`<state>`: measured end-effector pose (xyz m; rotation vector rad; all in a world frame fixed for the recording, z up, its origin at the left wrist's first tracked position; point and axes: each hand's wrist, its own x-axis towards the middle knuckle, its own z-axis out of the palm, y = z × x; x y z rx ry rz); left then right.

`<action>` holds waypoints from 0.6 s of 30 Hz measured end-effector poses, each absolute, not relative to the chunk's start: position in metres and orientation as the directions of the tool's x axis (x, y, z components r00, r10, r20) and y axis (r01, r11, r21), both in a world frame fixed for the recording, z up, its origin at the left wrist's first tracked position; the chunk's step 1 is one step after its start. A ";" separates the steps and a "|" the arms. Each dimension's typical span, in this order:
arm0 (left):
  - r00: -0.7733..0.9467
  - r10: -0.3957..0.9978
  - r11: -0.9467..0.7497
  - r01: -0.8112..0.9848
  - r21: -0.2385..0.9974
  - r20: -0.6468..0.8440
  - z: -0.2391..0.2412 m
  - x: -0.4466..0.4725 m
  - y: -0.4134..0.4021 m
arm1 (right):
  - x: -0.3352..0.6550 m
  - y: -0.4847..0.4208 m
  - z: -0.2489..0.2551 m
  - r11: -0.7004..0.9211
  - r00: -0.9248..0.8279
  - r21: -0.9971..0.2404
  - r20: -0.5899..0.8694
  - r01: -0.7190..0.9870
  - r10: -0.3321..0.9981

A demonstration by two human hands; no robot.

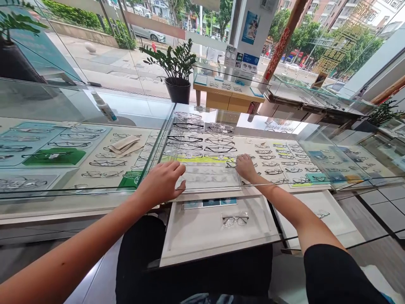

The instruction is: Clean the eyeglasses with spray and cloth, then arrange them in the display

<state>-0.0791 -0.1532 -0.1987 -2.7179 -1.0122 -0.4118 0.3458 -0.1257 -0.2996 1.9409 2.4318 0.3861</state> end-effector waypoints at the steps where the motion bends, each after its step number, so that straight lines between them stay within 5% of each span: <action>1: 0.726 0.599 -0.743 0.661 -0.103 0.339 -0.199 -0.080 -0.154 | 0.350 -0.113 -0.304 0.179 -0.213 0.192 0.179 0.965 0.960; 9: 0.737 0.548 -0.756 0.639 -0.143 0.396 -0.195 -0.086 -0.166 | 0.404 -0.035 -0.320 -0.071 0.039 0.066 0.398 0.995 0.917; 18: 0.730 0.575 -0.742 0.655 -0.139 0.369 -0.195 -0.095 -0.179 | 0.452 0.002 -0.338 -0.020 0.004 0.045 0.335 0.999 0.942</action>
